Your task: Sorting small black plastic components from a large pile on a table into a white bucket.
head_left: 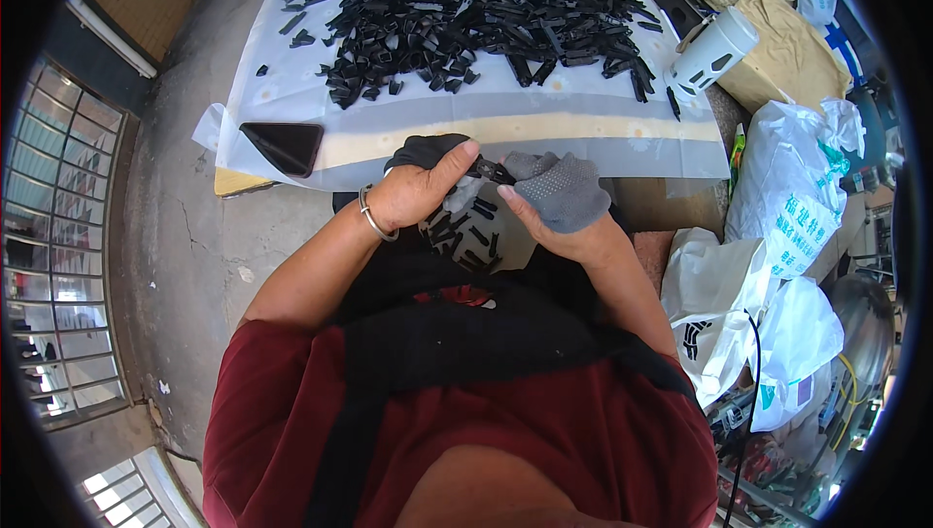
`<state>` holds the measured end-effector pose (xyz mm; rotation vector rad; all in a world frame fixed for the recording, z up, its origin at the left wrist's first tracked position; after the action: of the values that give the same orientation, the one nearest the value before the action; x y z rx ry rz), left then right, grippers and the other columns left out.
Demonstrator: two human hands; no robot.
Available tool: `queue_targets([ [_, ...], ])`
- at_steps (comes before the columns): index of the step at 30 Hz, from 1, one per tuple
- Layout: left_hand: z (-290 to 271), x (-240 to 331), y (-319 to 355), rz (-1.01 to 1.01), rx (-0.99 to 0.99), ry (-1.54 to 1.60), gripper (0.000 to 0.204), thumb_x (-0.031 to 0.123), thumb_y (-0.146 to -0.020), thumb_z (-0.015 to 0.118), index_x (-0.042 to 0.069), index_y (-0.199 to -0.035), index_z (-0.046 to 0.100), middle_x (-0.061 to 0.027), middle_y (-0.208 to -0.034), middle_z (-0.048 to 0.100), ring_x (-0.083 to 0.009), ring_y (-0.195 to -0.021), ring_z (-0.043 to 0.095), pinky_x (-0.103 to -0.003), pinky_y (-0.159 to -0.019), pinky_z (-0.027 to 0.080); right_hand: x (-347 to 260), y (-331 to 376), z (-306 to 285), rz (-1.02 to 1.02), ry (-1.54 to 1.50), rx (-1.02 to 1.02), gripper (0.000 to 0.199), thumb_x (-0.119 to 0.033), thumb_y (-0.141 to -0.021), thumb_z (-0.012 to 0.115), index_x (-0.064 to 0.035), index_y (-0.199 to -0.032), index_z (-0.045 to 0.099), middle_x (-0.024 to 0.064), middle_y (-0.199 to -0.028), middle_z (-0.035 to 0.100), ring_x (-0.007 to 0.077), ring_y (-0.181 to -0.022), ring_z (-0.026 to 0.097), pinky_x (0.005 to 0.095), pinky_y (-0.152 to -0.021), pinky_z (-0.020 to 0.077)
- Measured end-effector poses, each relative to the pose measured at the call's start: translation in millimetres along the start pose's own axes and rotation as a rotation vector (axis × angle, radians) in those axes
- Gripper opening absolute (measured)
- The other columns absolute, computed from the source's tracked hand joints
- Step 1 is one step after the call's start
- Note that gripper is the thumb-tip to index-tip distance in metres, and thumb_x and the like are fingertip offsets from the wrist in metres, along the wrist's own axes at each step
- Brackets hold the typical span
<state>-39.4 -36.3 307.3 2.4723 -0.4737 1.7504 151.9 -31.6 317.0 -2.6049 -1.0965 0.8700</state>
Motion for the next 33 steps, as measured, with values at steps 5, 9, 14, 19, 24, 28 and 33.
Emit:
queue_targets([
  [5, 3.2, -6.5, -2.5, 0.024, 0.0, -0.146, 0.042, 0.034, -0.093, 0.036, -0.002, -0.087, 0.057, -0.0179, -0.081, 0.06, -0.0315, -0.075, 0.057, -0.034, -0.069, 0.044, 0.2, 0.0, -2.4, -0.06, 0.128, -0.055, 0.024, -0.025, -0.081, 0.058, -0.0054, -0.095, 0.061, 0.0117, -0.084, 0.061, 0.0309, -0.078, 0.057, 0.0375, -0.07, 0.045],
  [9, 8.9, -11.1, -3.5, 0.081, 0.088, -0.129, 0.04, 0.031, -0.093, 0.035, -0.002, -0.084, 0.057, -0.0197, -0.081, 0.059, -0.0359, -0.077, 0.056, -0.037, -0.069, 0.044, -3.4, -1.4, 1.4, -0.091, 0.191, -0.02, 0.021, -0.023, -0.08, 0.058, -0.0052, -0.09, 0.061, 0.0109, -0.082, 0.06, 0.0306, -0.073, 0.056, 0.0381, -0.066, 0.0445],
  [14, 22.2, -7.1, -1.9, 0.075, 0.073, -0.314, 0.034, 0.024, -0.092, 0.035, -0.001, -0.083, 0.057, -0.02, -0.08, 0.06, -0.0375, -0.075, 0.056, -0.039, -0.067, 0.045, -6.9, 0.9, 24.7, -0.155, 0.348, 0.045, 0.019, -0.023, -0.079, 0.057, -0.0052, -0.086, 0.061, 0.0096, -0.08, 0.06, 0.03, -0.069, 0.056, 0.0393, -0.063, 0.0442],
  [19, 4.8, -8.0, -17.1, -0.011, -0.184, -0.63, 0.04, 0.033, -0.092, 0.038, 0.0, -0.081, 0.059, -0.0202, -0.078, 0.059, -0.0363, -0.076, 0.057, -0.04, -0.067, 0.045, 13.2, 3.8, 37.8, -0.071, 0.047, -0.007, 0.025, -0.027, -0.082, 0.054, -0.0047, -0.092, 0.059, 0.0112, -0.083, 0.061, 0.0316, -0.076, 0.057, 0.0407, -0.068, 0.0447],
  [24, -18.1, -35.7, -63.4, 0.095, 0.272, -0.869, 0.036, 0.035, -0.085, 0.048, 0.004, -0.101, 0.057, -0.0168, -0.085, 0.062, -0.0304, -0.079, 0.06, -0.038, -0.071, 0.047, 80.1, -48.8, 5.2, 0.326, 0.322, -0.116, 0.035, -0.033, -0.088, 0.042, -0.0077, -0.106, 0.058, 0.0163, -0.099, 0.06, 0.033, -0.094, 0.055, 0.0398, -0.082, 0.0432],
  [28, -7.5, -48.8, -111.0, 0.164, 0.182, -1.021, 0.019, 0.014, -0.077, 0.047, 0.007, -0.089, 0.059, -0.0141, -0.08, 0.062, -0.0291, -0.074, 0.061, -0.039, -0.064, 0.048, 121.3, -85.5, 8.4, 0.346, 0.436, -0.115, 0.032, -0.031, -0.088, 0.042, -0.0098, -0.104, 0.059, 0.0155, -0.099, 0.06, 0.0324, -0.094, 0.056, 0.04, -0.08, 0.0439],
  [33, -4.0, -64.5, -114.1, 0.211, 0.224, -1.094, 0.016, 0.01, -0.074, 0.046, 0.009, -0.083, 0.059, -0.0129, -0.079, 0.061, -0.0293, -0.072, 0.061, -0.038, -0.061, 0.048, 103.9, -79.1, 20.0, 0.303, 0.574, -0.248, 0.029, -0.028, -0.084, 0.048, -0.0105, -0.104, 0.059, 0.0155, -0.096, 0.06, 0.034, -0.089, 0.056, 0.0419, -0.079, 0.0439],
])
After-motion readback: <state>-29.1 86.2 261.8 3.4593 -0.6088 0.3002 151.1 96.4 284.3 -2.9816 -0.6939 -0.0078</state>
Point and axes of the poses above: each hand's wrist, its own y-axis away from the middle knuckle, its own z-axis out of the palm, x = y × z, the point moved 1 cm from there along -y, towards the middle knuckle
